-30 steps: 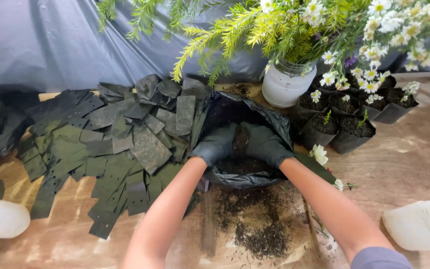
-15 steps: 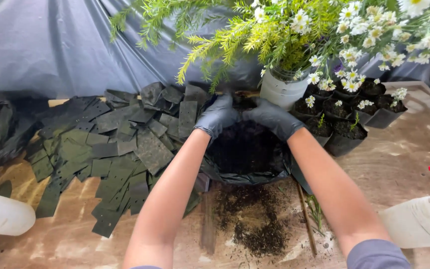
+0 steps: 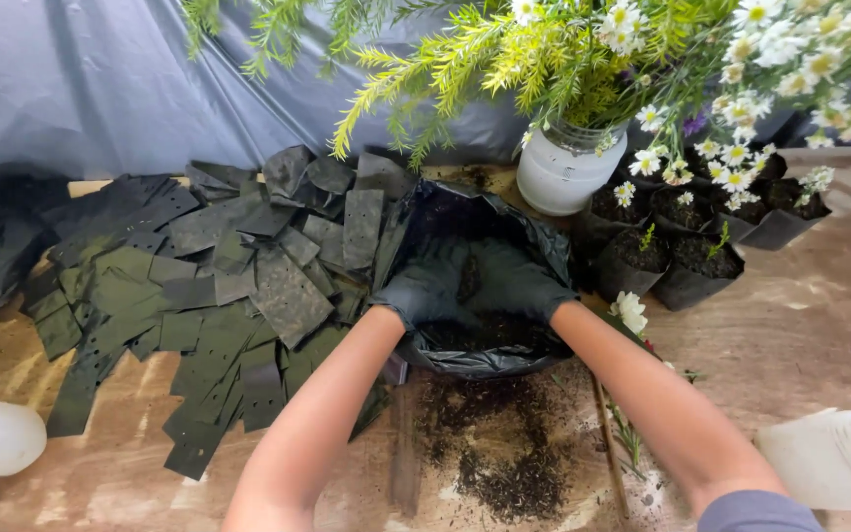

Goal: Filling a nursery bag with soil, planting a sprig, and watering it using a spray bottle.

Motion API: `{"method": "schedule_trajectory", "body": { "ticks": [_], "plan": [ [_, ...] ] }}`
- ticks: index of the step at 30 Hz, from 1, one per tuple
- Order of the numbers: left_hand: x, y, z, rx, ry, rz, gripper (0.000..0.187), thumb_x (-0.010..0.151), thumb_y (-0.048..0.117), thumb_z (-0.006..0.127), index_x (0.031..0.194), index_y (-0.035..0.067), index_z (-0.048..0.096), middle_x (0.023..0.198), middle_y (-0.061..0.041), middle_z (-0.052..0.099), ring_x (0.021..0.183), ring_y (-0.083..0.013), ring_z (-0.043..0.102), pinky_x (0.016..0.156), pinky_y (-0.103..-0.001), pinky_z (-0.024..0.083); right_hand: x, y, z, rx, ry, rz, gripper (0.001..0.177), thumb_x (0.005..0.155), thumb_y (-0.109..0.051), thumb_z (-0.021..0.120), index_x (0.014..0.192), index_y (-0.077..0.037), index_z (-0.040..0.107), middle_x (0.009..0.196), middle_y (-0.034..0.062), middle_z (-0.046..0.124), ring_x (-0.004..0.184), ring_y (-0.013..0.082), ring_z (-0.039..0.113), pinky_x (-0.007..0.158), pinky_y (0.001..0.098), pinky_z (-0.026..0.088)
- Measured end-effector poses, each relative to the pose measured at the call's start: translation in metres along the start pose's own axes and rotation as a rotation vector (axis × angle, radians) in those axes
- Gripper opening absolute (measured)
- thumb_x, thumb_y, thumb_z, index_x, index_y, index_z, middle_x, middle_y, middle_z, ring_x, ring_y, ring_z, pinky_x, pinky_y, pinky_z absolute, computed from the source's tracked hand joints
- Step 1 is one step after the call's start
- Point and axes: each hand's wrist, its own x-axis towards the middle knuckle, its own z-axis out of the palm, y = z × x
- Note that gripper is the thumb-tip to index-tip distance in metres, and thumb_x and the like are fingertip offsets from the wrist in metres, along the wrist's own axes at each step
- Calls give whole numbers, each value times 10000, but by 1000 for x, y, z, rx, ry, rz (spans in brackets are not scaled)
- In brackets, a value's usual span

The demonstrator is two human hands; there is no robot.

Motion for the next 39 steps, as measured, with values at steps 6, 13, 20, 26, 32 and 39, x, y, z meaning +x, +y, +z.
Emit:
{"method": "schedule_trajectory", "body": {
  "ticks": [6,13,20,26,32,39],
  "plan": [
    [34,-31,50,-13,272,279,925,994,513,599,1613,-76,245,1639,-293,321,1504,-422,294,1287,-411,217,-11,-8,4,74,6,29,1046,617,-456,952,1538,-320,475,1469,26,584,1346,233,561,1047,451,511],
    [166,-75,144,30,530,297,724,965,376,587,1617,319,278,1598,-81,456,1423,-304,485,1041,-453,501,-17,-20,4,150,26,44,1033,672,-426,912,1571,-306,418,1490,31,565,1358,231,549,1056,450,497],
    [121,-55,57,-488,297,9,415,916,477,666,1324,406,656,1365,79,690,1334,-146,592,1105,-266,481,-12,-24,-19,230,56,61,1020,728,-395,872,1605,-292,362,1511,37,545,1370,228,537,1065,450,482],
    [30,-20,-46,-334,186,108,1283,692,667,863,1648,160,172,1682,-63,324,1529,-252,343,1251,-436,305,-38,-37,-37,295,25,6,991,726,-375,871,1589,-205,415,1536,78,531,1424,263,486,1116,468,449],
    [23,-58,60,197,383,328,1333,626,698,852,1631,57,257,1633,-239,368,1510,-395,344,1252,-437,288,-34,12,-11,-412,-269,-108,1609,535,-705,963,1670,-213,-67,1639,300,210,1512,447,284,1225,598,286],
    [12,-53,49,7,106,349,1498,621,636,894,1656,41,-10,1661,-320,183,1549,-471,149,1262,-557,191,-25,30,4,-483,-21,-230,1017,737,-537,876,1524,-70,432,1355,216,584,1299,384,555,1062,468,501]
  ]
}}
